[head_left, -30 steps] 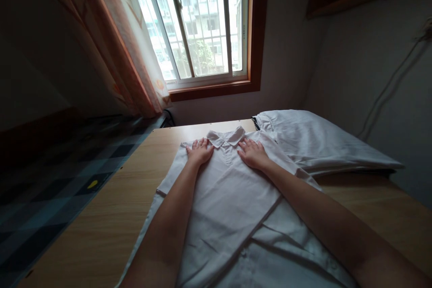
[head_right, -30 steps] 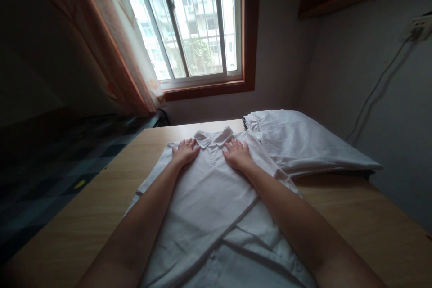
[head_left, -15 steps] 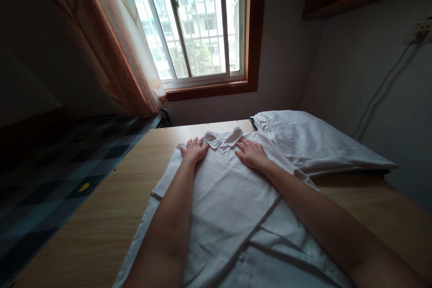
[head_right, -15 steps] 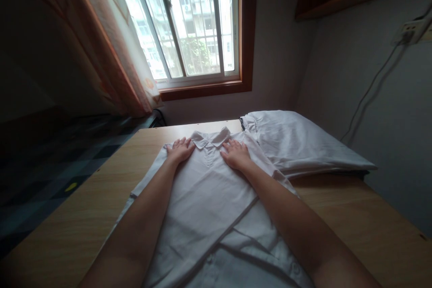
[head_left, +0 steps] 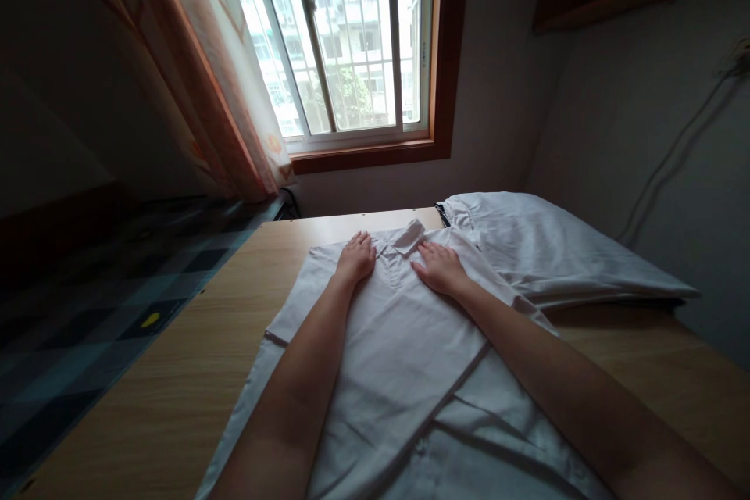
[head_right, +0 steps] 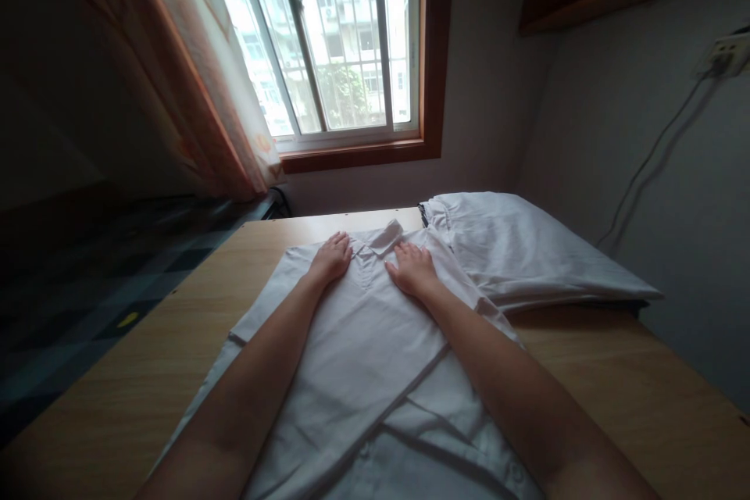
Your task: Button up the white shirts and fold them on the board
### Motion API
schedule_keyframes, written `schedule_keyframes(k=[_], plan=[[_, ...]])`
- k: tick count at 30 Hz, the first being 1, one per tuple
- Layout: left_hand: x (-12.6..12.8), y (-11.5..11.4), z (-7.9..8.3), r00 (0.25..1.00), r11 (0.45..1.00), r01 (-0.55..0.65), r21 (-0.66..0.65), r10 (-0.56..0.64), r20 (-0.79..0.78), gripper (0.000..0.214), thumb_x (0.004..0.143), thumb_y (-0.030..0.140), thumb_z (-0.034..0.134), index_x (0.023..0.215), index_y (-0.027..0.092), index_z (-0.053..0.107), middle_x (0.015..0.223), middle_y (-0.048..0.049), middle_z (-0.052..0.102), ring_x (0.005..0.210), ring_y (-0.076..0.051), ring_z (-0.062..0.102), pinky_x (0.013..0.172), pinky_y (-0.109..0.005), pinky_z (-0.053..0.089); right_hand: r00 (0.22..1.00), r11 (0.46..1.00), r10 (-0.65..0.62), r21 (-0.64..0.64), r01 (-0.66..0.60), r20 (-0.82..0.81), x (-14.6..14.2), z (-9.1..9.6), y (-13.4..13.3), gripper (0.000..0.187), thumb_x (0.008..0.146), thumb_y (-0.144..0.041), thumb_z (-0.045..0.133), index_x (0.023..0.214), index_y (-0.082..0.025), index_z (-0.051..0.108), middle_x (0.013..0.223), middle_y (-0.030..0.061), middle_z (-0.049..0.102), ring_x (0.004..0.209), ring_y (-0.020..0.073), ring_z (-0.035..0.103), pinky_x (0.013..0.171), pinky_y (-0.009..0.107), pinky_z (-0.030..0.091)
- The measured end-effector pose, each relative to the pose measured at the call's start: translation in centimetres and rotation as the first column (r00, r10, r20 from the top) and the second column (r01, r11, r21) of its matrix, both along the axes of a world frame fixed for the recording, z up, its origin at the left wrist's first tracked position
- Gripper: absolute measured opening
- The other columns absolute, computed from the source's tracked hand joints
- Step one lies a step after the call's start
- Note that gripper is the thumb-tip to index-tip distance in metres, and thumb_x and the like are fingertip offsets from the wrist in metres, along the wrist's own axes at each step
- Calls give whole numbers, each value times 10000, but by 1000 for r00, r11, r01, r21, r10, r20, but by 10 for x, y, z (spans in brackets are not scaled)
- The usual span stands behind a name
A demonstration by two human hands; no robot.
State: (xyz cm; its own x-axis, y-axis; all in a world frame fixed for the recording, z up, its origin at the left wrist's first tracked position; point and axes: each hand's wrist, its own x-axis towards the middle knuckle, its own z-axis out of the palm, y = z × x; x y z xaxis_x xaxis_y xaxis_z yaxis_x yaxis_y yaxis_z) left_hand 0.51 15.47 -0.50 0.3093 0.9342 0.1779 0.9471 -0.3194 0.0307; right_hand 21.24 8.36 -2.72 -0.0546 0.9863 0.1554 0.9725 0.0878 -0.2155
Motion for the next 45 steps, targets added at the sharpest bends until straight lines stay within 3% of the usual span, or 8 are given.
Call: schedule_keyframes(k=[7,14,20,26,30,34,38,45], plan=[[0,8,-5,999,991,-35,-126,31,-27,673,982,496,212,1519,104,313,1614,-106,221,1499,-227,178,1214,-396,167,1000,1000,1,4,-1,-1,-1,-3,1,610,979,-478,313,1467,-131,428,1552,102,385,1435,251,310,1184,436,165],[2,7,-2,998,986,-55,-155,51,-29,692,968,535,200,1536,148,280,1625,-96,182,1505,-229,153,1211,-414,147,997,990,-81,119,81,3,-2,4,1,689,963,-395,382,1513,8,280,1574,187,309,1461,253,256,1187,343,181],[3,4,-2,998,985,-68,-161,64,-27,703,965,527,194,1538,126,268,1628,-104,166,1507,-232,140,1213,-407,133,996,996,90,27,-90,21,-21,19,25,544,1012,-391,287,1467,-129,426,1573,87,350,1475,217,232,1201,369,134],[5,3,-5,995,982,-101,-157,99,-21,688,960,513,208,1542,150,259,1629,-103,162,1507,-240,142,1212,-452,126,1000,1000,15,11,-15,-14,-30,12,44,597,1006,-502,275,1422,-124,476,1526,139,417,1420,247,338,1168,405,201],[7,4,-6,994,981,-111,-159,110,-12,702,955,521,202,1544,141,255,1630,-107,149,1507,-250,136,1213,-469,122,997,1000,-19,-5,18,-77,-22,9,48,643,1002,-575,168,1391,-207,525,1512,80,450,1396,216,376,1130,383,282],[8,3,-6,993,979,-116,-167,118,-2,704,953,517,204,1545,140,250,1630,-105,147,1509,-246,131,1215,-474,114,994,996,-67,-59,62,-88,-15,7,54,576,1016,-502,182,1451,-242,455,1584,44,336,1459,196,269,1176,384,200],[8,1,-5,993,978,-117,-171,119,5,701,955,513,198,1547,140,244,1633,-101,142,1510,-249,125,1214,-489,109,987,986,-131,-115,121,-89,-10,6,63,599,992,-461,262,1521,-191,337,1617,70,251,1482,238,212,1190,439,159],[5,5,-6,991,979,-127,-160,131,17,732,944,554,226,1544,137,263,1632,-109,151,1507,-276,127,1214,-476,111,988,978,-148,-156,139,-49,-1,4,68,824,910,-710,254,1554,-197,245,1631,113,183,1502,248,136,1197,479,68]])
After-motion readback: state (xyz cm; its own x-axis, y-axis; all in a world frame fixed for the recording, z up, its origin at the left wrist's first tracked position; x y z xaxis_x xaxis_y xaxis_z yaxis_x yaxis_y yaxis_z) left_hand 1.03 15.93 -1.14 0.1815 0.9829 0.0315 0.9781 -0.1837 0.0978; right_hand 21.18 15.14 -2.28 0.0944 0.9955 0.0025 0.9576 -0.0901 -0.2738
